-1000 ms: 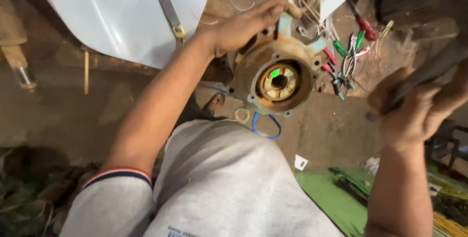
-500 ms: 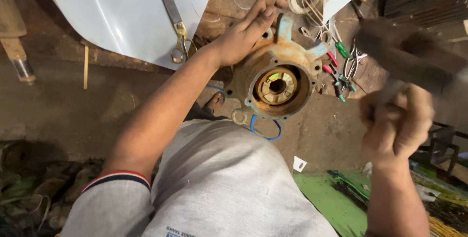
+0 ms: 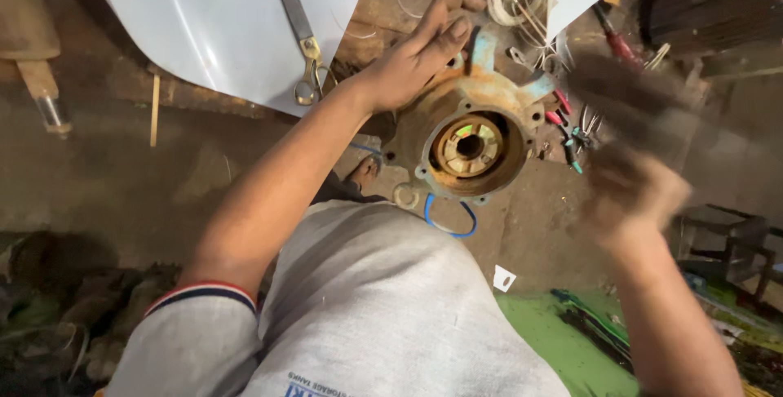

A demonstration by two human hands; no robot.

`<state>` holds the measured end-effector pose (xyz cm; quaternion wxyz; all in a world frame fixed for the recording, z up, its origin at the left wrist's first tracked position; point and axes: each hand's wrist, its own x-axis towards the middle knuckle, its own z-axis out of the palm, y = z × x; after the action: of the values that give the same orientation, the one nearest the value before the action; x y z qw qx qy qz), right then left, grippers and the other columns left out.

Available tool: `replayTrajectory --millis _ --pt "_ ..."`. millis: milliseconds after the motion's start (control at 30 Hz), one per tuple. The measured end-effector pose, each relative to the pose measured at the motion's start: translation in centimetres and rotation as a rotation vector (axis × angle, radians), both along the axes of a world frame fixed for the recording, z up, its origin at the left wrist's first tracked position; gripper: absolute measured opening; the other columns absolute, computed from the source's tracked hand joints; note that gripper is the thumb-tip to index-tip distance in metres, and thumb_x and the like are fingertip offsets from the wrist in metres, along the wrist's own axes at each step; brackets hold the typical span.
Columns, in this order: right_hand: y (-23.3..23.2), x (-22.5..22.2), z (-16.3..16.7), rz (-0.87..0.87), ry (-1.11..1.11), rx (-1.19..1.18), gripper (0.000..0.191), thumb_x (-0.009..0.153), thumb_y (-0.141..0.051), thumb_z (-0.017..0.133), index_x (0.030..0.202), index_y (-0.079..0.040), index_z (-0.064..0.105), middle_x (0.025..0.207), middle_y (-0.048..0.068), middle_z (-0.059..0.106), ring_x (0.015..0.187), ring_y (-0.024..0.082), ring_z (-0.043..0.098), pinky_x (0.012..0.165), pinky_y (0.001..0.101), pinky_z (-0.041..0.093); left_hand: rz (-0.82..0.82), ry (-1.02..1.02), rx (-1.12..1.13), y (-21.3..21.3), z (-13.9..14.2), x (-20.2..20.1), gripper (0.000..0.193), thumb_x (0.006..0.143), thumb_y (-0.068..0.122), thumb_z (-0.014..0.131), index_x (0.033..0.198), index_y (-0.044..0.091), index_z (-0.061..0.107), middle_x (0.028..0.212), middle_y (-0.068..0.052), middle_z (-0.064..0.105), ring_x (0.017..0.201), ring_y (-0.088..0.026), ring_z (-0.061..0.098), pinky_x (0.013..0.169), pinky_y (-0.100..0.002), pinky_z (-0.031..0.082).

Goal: The person works on a rusty electric motor stator on a workbench, tapping around its housing with a hammer and removing old components. They then fit white insulating paper into the stator slots, pressing it into place by hand and trimming the paper with scissors.

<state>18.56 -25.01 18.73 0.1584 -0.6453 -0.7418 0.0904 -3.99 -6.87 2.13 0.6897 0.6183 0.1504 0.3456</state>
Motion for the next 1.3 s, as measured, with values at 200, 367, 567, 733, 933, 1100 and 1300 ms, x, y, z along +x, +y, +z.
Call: replayTrajectory --millis 200,367,567,733,933,1100,1300 --pt "-1.3 -0.6 2.0 -0.088 0.114 -0.089 0.042 0.106 -0.004 0.060 0.148 -0.007 0.062 0.097 0.015 0.069 0.079 0.022 0.067 0.071 0.0313 0.054 0.013 0.009 0.022 0.4 0.2 0.3 0.045 0.116 0.052 0.031 0.148 0.020 0.035 0.129 -0.001 0.046 0.128 -0.014 0.042 0.114 -0.034 0.040" --pt "-1.0 -0.1 0.7 -0.109 0.143 -0.073 0.050 0.092 0.002 0.055 0.142 -0.002 0.061 0.099 0.016 0.068 0.085 0.022 0.068 0.076 0.0322 0.055 -0.005 -0.034 0.011 0.0 -0.1 0.0 0.044 0.117 0.052 0.033 0.148 0.021 0.035 0.119 0.001 0.049 0.122 -0.012 0.049 0.113 -0.032 0.041" --pt "0.1 -1.1 2.0 -0.070 0.046 -0.108 0.043 0.098 -0.006 0.062 0.141 -0.001 0.065 0.091 0.014 0.067 0.075 0.024 0.066 0.071 0.0365 0.052 -0.010 0.008 0.040 0.5 -0.4 0.1 0.048 0.116 0.052 0.039 0.151 0.021 0.033 0.112 -0.003 0.043 0.111 -0.014 0.044 0.110 -0.032 0.040" --pt "0.2 -0.6 1.9 -0.020 0.071 0.048 0.029 0.093 -0.007 0.053 0.121 -0.003 0.059 0.084 0.013 0.063 0.073 0.024 0.061 0.068 0.0387 0.051 0.034 -0.029 0.124 0.3 -0.3 0.0 0.054 0.115 0.061 0.029 0.150 0.020 0.031 0.141 -0.002 0.045 0.137 -0.015 0.043 0.115 -0.036 0.042" --pt "0.4 -0.6 0.4 0.003 -0.062 -0.043 0.042 0.099 -0.008 0.052 0.137 0.007 0.062 0.085 0.015 0.067 0.068 0.017 0.061 0.059 0.0323 0.049 0.037 0.025 0.104 -0.3 0.7 -0.6 0.059 0.114 0.064 0.028 0.152 0.019 0.036 0.135 -0.003 0.055 0.129 -0.018 0.052 0.114 -0.037 0.043" --pt "0.1 -0.3 1.4 -0.106 0.006 -0.003 0.033 0.113 -0.009 0.046 0.144 -0.007 0.057 0.098 0.012 0.069 0.079 0.021 0.065 0.073 0.0333 0.054 0.011 0.113 0.033 -0.2 0.9 -0.8 0.062 0.108 0.067 0.029 0.148 0.020 0.035 0.108 -0.003 0.051 0.108 -0.016 0.055 0.102 -0.034 0.050" --pt "-0.5 -0.1 -0.1 -0.060 -0.166 -0.057 0.037 0.109 -0.009 0.049 0.144 -0.008 0.062 0.097 0.013 0.072 0.080 0.022 0.071 0.075 0.0358 0.057 0.077 -0.004 0.118 -0.4 0.3 -0.3 0.055 0.114 0.063 0.032 0.146 0.019 0.037 0.122 -0.002 0.053 0.118 -0.015 0.053 0.108 -0.036 0.042"
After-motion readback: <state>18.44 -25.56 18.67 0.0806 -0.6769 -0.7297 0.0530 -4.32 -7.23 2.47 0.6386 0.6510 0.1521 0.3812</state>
